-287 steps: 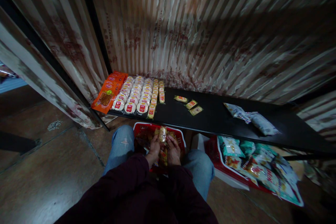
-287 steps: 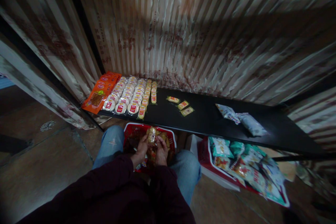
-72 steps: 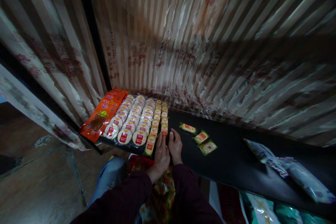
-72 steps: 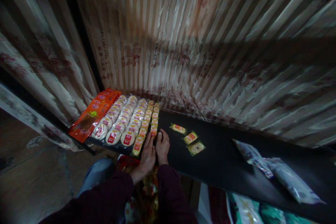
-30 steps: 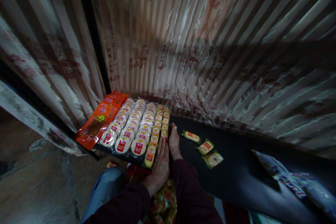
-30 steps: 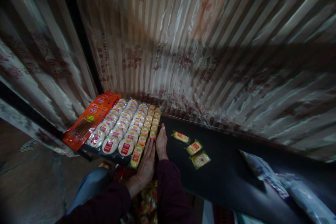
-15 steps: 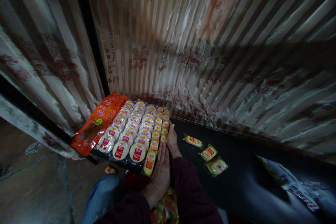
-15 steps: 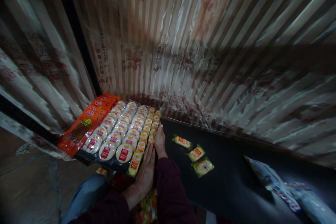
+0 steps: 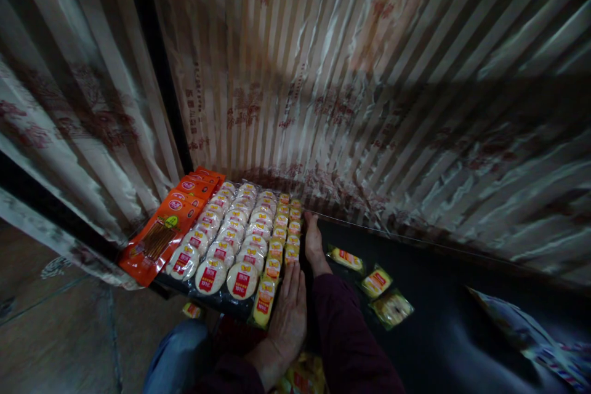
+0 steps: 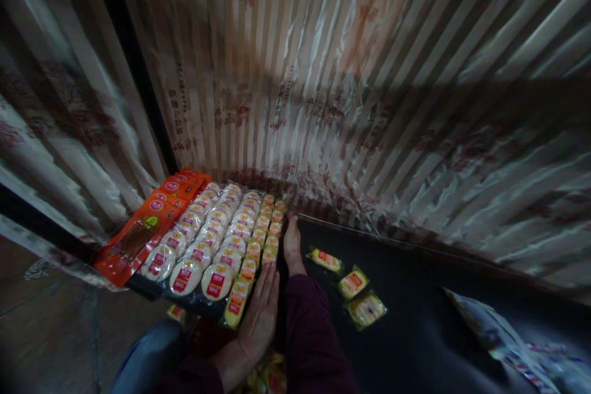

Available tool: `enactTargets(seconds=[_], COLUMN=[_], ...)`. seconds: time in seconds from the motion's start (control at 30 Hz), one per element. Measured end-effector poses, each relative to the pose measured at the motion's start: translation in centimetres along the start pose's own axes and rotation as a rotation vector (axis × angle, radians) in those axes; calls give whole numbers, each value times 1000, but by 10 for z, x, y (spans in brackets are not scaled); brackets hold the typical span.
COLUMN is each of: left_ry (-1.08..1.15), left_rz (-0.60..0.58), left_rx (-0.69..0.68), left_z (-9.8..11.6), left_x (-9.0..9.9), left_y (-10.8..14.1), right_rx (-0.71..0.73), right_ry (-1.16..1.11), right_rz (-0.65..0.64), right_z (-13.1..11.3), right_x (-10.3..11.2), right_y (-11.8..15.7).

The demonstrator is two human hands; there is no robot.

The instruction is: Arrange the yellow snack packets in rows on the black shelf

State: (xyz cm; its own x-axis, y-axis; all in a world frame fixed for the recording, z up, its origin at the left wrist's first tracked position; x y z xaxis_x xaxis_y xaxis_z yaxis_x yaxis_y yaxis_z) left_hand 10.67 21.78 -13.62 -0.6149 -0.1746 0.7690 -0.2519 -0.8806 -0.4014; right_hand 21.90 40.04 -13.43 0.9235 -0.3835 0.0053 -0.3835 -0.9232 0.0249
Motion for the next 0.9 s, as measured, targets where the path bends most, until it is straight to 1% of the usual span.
enactTargets(seconds=[0.13,0.27,0.33,0.5,0.6,0.67,0.73,0.8,0.9], left_ry=[-27,-59,-80,-75,-40,-12,18,49,79], left_rz=[-15,0,-3,-15,-21,-37,-56,-73,-85], left_rx=[-3,-9,-5,-12,-3,13,23,24,19], left_z=[-2,-1,-2,-2,-1,1,4,8,12], left_x=[-4,1,2,2,3,5,8,11,16], left_y=[1,1,1,-1,-1,-1,-2,-3,-5], right_rx=[-26,-38,-32,-17,0,6,6,4,-25], right_ry=[-5,-25,-6,33,21,11,1,-13,-52], right_rz=[-19,-85,-91,-25,40,76,62,32,21], right_z=[-1,-4,-6,-8,-6,-4,-4,-4,-5], right_x=[-6,-19,-22,-20,-12,-4,4,11,22], right_y=[-7,-3,-1,2,6,14,26,44,80])
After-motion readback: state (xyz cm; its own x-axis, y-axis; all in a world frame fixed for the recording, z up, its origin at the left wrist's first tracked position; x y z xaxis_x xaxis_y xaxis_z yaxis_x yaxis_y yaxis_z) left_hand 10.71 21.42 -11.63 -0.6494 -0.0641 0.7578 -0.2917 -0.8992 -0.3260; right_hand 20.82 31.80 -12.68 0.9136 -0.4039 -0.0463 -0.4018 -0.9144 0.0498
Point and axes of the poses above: each hand's wrist, its own y-axis away from the middle knuckle, its own x-axis out of the back of the hand, z = x × y, the point moved 7 cm from there along -y, towards the middle knuckle, and after that the axes turned 2 degrees about y, right-handed, at the moved point
